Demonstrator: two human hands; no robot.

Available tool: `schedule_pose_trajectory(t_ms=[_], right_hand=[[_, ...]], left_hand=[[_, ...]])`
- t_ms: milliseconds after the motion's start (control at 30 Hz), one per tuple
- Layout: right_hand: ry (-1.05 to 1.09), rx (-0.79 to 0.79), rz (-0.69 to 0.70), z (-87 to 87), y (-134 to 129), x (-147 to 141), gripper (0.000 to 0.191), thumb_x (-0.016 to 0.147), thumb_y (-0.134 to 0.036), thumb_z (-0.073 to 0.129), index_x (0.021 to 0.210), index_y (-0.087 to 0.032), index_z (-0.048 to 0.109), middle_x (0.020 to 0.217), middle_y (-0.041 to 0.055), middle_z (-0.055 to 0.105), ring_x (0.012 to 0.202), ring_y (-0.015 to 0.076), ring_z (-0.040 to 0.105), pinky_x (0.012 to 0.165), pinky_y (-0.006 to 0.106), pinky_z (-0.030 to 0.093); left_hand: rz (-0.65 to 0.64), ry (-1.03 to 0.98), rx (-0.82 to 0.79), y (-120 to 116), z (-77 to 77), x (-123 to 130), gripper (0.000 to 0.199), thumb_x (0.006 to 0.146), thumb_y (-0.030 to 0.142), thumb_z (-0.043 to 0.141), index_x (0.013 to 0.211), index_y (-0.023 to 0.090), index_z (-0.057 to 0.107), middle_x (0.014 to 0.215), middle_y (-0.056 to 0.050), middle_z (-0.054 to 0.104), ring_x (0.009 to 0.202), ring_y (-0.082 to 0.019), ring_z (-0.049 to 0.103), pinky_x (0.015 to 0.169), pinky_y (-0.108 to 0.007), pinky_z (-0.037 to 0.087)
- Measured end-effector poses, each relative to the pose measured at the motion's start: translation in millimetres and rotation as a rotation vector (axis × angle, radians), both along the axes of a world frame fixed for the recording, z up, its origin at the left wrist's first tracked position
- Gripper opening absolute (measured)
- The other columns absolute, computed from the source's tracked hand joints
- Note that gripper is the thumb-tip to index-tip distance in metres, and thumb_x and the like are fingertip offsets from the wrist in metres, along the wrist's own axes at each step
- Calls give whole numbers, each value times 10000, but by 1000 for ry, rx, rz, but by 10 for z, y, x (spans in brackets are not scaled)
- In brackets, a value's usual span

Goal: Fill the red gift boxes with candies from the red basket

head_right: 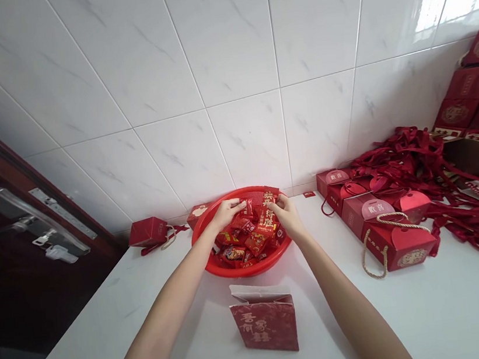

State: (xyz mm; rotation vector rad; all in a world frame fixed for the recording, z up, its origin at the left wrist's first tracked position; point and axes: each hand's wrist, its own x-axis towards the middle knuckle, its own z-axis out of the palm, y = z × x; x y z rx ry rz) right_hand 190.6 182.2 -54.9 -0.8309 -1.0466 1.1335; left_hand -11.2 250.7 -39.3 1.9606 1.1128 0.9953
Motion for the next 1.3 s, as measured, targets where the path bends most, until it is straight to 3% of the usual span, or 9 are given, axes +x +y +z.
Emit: schedule_pose_trajectory(t_ms=[167, 267, 433, 533, 667, 833, 1000, 1133, 1300], right_hand=[[8, -29, 36, 14, -5, -18, 336, 663, -406, 748, 937, -244, 645, 816, 18, 739, 769, 246, 686, 718, 374, 531], [-11, -45, 29, 24, -4, -9, 343, 672, -382, 715, 980, -248, 649, 808, 3, 728, 750, 218, 667, 707, 349, 522], [-48, -151, 15, 36, 18, 29, 300, 659, -317, 646, 951, -253, 671, 801, -19, 719, 712, 178, 627, 639, 293, 485], [39, -168, 48, 61, 20, 39, 325, 654, -309, 624, 970, -250, 674, 856, -9, 742, 721, 184, 644, 646, 299, 496], [154, -143, 72, 96, 0, 44, 300, 628, -307, 611, 916, -235, 653, 814, 3, 747, 706, 191, 649, 647, 302, 509], [113, -125, 92, 80, -2, 52, 279, 702, -427, 658, 909, -241, 643, 867, 26, 749, 748, 217, 670, 620, 321, 530], [56, -190, 128, 34, 46, 63, 319, 748, -535, 667, 877, -243, 649, 793, 28, 732, 699, 223, 658, 600, 360, 564], [24, -202, 123, 54, 19, 46, 381, 763, -595, 675, 863, -228, 681, 786, 38, 727, 669, 207, 650, 578, 346, 568], [-22, -75, 66, 94, -59, 7, 383, 648, -466, 820, 923, -234, 690, 851, 18, 726, 719, 196, 664, 578, 301, 557]], left_hand=[[-123, -372, -217, -164, 171, 145, 371, 685, 492, 802, 767, 156, 668, 748, -7, 653, 729, -154, 590, 777, -307, 483], [-183, -459, -295, -244, 222, 266, 355, 641, 425, 851, 823, 154, 713, 796, -20, 691, 784, -173, 630, 831, -332, 493], [-215, -451, -91, -344, 223, 384, 226, 677, 321, 812, 865, 200, 782, 1026, -51, 720, 1037, -230, 636, 978, -383, 468], [-229, -334, -7, -352, 177, 367, 141, 666, 257, 787, 802, 224, 805, 1215, -71, 672, 1176, -270, 590, 1025, -406, 452], [-197, -154, 18, -319, 89, 328, 128, 684, 232, 769, 802, 245, 817, 1297, -77, 634, 1247, -288, 551, 1085, -428, 408], [-203, -76, 25, -315, 37, 355, 116, 708, 234, 729, 790, 223, 810, 1192, -80, 675, 1133, -259, 602, 1056, -405, 426], [-166, -71, -6, -351, 57, 401, 294, 767, 457, 690, 711, 172, 733, 877, -63, 700, 859, -215, 618, 824, -335, 486], [-122, -46, -41, -373, 69, 409, 498, 766, 632, 655, 598, 169, 575, 582, 20, 517, 581, -125, 458, 580, -267, 378], [-121, -52, -70, -371, 61, 390, 546, 760, 664, 653, 573, 186, 468, 544, 54, 417, 527, -96, 383, 524, -254, 313]])
